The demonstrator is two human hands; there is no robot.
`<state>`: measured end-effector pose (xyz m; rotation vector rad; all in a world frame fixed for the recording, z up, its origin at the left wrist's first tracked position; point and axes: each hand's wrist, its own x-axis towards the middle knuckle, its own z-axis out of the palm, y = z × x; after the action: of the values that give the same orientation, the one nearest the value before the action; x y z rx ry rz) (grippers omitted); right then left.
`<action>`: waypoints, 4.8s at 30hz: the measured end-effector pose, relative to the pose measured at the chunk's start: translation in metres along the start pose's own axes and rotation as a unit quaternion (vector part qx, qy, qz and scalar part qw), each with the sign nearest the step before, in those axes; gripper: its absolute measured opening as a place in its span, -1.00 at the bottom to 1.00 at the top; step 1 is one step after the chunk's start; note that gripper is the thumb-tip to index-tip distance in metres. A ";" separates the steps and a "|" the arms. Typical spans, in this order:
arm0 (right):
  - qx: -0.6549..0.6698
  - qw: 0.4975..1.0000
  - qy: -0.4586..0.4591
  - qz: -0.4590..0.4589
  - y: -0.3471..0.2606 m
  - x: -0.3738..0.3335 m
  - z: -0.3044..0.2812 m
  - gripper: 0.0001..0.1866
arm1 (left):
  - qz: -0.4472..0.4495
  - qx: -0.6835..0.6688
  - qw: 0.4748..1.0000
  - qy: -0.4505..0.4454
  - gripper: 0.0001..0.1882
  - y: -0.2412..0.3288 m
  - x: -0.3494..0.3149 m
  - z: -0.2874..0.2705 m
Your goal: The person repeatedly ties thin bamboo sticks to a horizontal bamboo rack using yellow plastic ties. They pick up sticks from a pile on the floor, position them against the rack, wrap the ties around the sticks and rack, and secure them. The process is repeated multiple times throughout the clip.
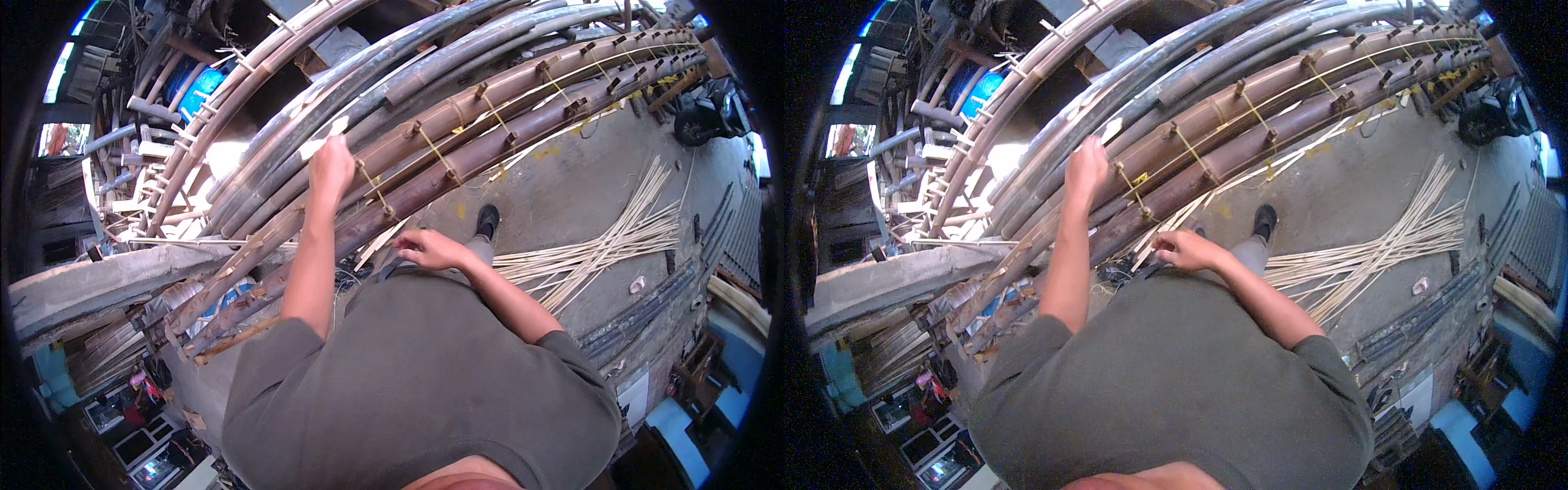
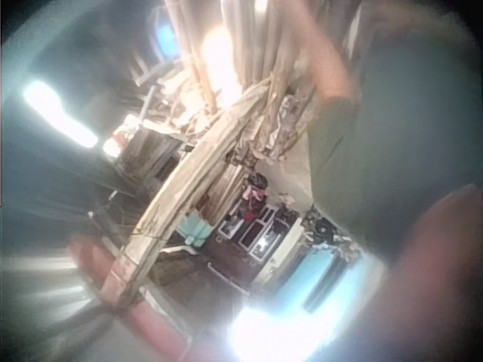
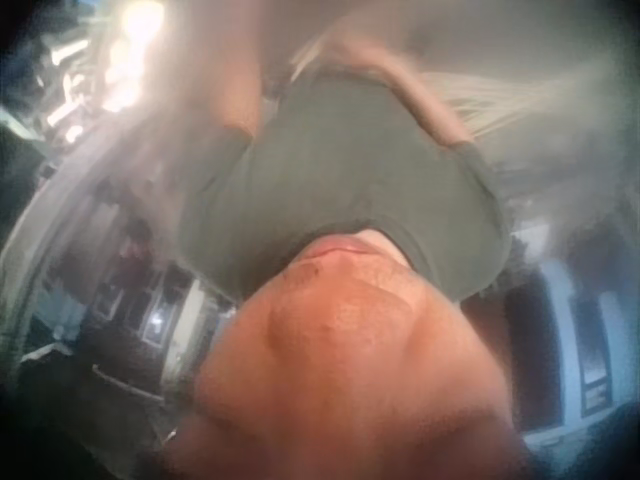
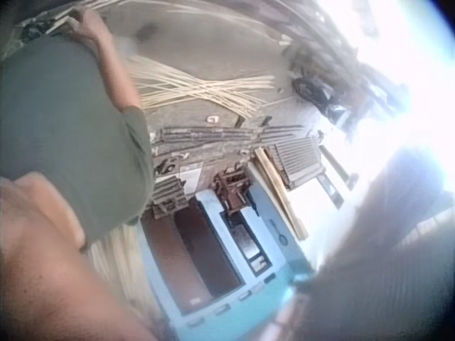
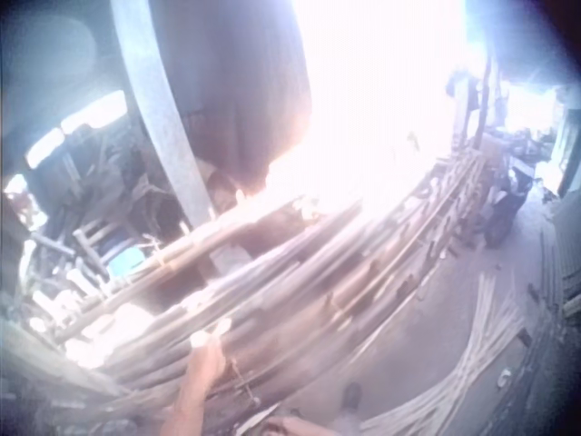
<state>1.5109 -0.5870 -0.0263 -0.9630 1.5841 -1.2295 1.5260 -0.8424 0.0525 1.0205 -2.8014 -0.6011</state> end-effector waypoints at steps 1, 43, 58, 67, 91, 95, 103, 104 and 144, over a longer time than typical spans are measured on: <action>0.226 0.970 0.016 0.088 -0.005 0.004 0.010 -0.75 | -0.018 0.042 0.998 -0.038 -0.68 -0.014 -0.024 -0.001; -0.139 0.988 -0.057 -0.040 -0.018 0.028 0.052 -0.53 | 0.130 -0.440 0.888 0.033 -0.71 -0.029 -0.041 0.032; 0.112 0.983 0.117 -0.081 -0.104 0.010 -0.041 -0.70 | 0.063 -0.275 0.959 -0.004 -0.67 -0.010 0.002 -0.007; 0.304 0.951 -0.009 -0.046 -0.106 0.041 -0.037 -0.75 | 0.073 -0.722 0.623 -0.291 -0.29 0.015 -0.099 0.021; 0.549 0.812 0.130 0.148 0.007 -0.018 0.009 -0.71 | -0.063 -0.824 0.556 -0.090 -0.76 -0.031 -0.003 -0.077; 0.652 0.684 0.283 0.164 0.077 -0.036 0.004 -0.71 | -0.104 -0.765 0.632 -0.062 -0.76 -0.044 0.074 -0.061; 0.378 0.821 0.296 0.310 0.133 -0.132 -0.029 -0.72 | 0.123 0.129 0.984 -0.012 -0.35 0.030 0.124 0.019; 0.382 0.808 0.323 0.310 0.140 -0.144 -0.038 -0.72 | 0.180 0.056 0.982 -0.018 -0.37 0.083 0.104 0.024; 0.173 0.260 0.923 0.226 0.573 -0.533 -0.540 -0.83 | 0.218 0.132 0.653 -0.713 -0.33 0.526 -0.197 0.687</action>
<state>1.1285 0.1865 -0.4266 2.2595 2.2568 -1.9487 1.2098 -0.1231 -0.3610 -0.6698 -4.2285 -1.3561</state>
